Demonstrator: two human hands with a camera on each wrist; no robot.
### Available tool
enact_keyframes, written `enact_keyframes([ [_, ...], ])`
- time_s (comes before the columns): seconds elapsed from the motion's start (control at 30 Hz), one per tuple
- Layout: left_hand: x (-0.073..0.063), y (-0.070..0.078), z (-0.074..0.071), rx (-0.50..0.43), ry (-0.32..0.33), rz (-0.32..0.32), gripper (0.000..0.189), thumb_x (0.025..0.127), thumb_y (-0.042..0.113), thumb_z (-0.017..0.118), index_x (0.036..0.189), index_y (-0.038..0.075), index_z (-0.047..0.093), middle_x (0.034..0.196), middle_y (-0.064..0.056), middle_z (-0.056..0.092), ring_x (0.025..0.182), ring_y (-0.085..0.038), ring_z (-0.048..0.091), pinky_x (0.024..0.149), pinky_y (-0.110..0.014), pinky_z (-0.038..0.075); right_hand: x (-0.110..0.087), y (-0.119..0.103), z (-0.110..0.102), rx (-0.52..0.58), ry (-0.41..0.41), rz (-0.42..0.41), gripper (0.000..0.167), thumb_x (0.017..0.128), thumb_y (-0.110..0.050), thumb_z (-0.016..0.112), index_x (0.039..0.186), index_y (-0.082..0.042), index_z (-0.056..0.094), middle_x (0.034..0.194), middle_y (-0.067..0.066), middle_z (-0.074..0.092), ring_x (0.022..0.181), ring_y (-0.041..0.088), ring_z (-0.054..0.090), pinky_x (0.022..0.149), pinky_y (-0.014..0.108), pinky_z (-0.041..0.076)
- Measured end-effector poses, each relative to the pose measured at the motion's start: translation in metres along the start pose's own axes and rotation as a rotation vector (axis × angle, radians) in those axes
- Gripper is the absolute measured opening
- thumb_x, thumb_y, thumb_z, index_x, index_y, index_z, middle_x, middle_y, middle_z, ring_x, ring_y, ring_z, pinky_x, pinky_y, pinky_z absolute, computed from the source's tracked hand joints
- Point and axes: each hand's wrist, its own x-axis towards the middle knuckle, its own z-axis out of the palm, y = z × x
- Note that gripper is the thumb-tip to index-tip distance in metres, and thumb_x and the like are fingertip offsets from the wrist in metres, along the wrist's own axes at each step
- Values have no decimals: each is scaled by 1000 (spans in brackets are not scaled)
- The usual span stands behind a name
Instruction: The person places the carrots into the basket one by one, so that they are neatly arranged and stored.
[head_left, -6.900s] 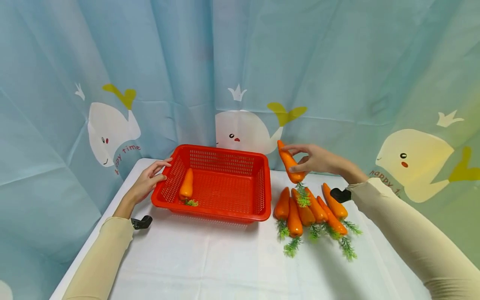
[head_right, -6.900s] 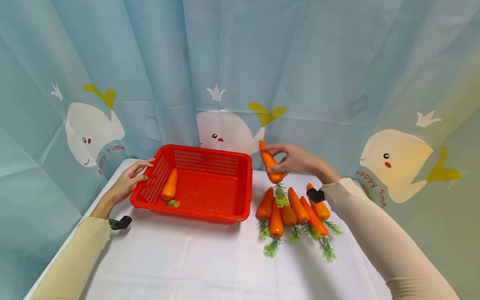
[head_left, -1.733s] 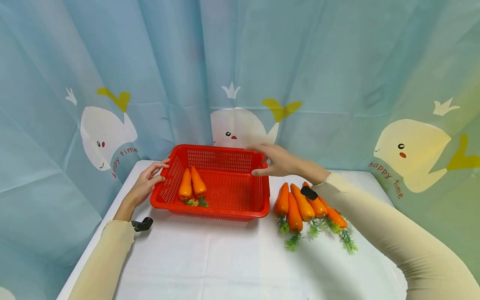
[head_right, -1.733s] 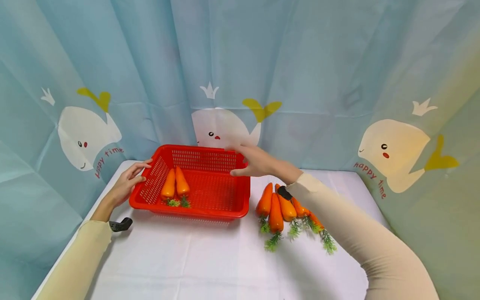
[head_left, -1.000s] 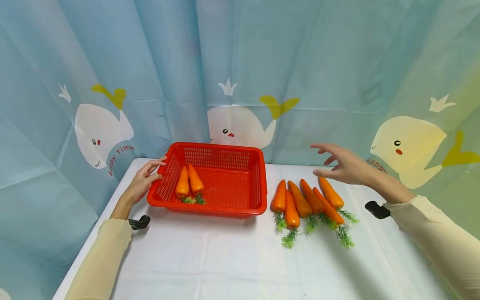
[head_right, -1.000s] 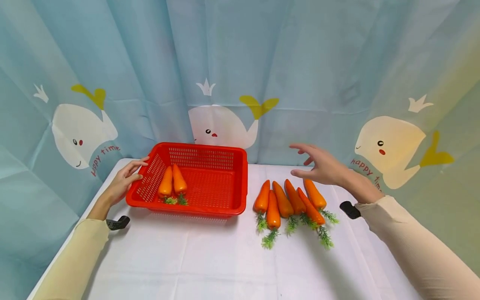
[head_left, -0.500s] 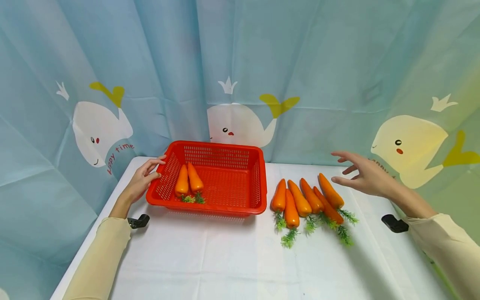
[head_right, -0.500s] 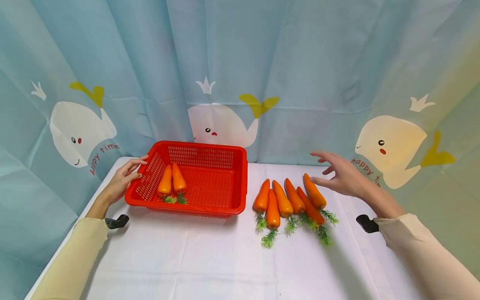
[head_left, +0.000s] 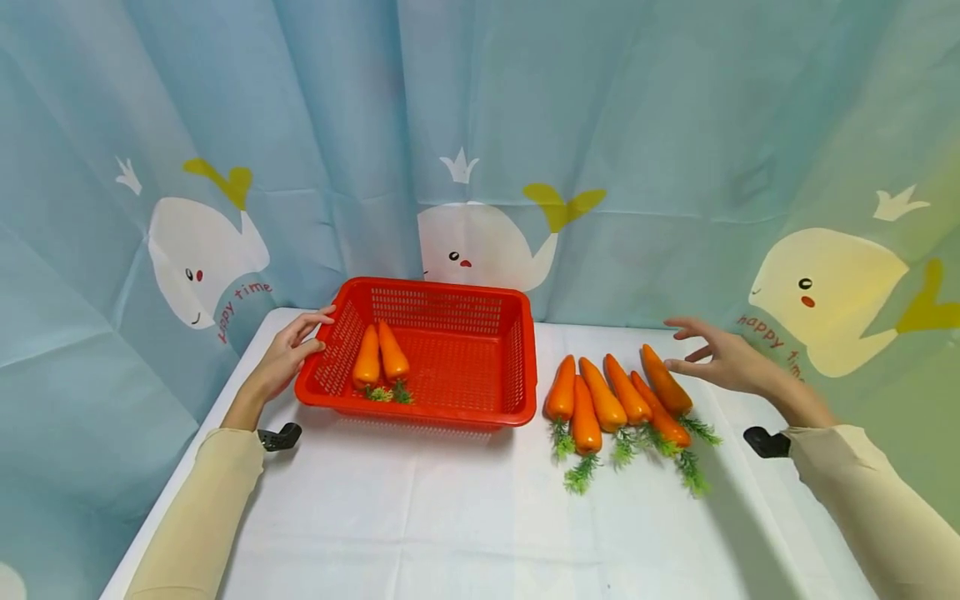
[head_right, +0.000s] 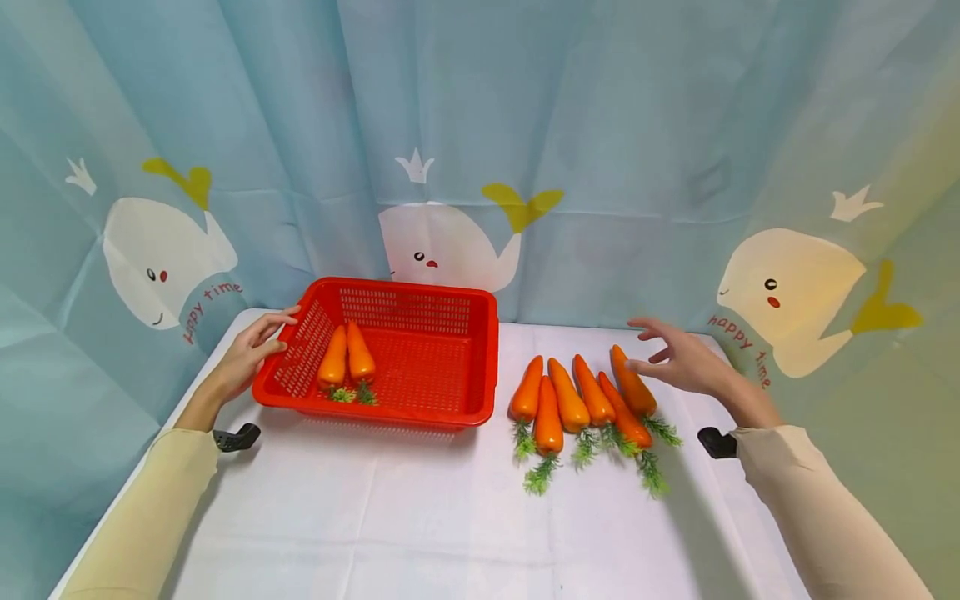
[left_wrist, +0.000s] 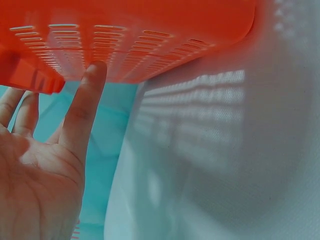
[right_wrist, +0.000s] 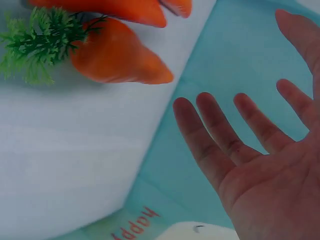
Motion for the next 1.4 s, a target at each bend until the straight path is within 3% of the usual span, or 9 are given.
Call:
enact_keyframes([
  [0.3, 3, 1, 2, 26, 7, -14, 33, 99, -6, 46, 133, -5, 48, 166, -11, 30, 151, -34, 24, 87, -23, 57, 11, 33, 16, 156, -90, 108, 71, 100, -21, 69, 156, -1, 31, 146, 39, 41, 109, 46, 66, 80, 50, 61],
  [0.63, 3, -2, 1, 10, 5, -19, 33, 99, -6, 46, 133, -5, 48, 166, -11, 30, 152, -33, 23, 88, -23, 56, 15, 53, 26, 329, -285, 198, 71, 100, -20, 69, 155, 2, 30, 148, 45, 31, 119, 47, 59, 85, 54, 59],
  [0.9, 1, -1, 1, 9, 4, -10, 33, 100, -5, 47, 132, -5, 49, 166, -11, 31, 152, -34, 21, 90, -23, 55, 21, 61, 30, 352, -340, 238, 72, 99, -17, 69, 156, 2, 28, 149, 45, 27, 124, 52, 52, 84, 51, 60],
  [1.4, 1, -1, 1, 0, 8, -13, 33, 100, -6, 46, 133, -5, 48, 166, -9, 31, 151, -31, 26, 91, -24, 55, 26, 66, 35, 410, -357, 267, 75, 97, -11, 70, 156, 5, 27, 145, 48, 27, 117, 44, 58, 82, 49, 61],
])
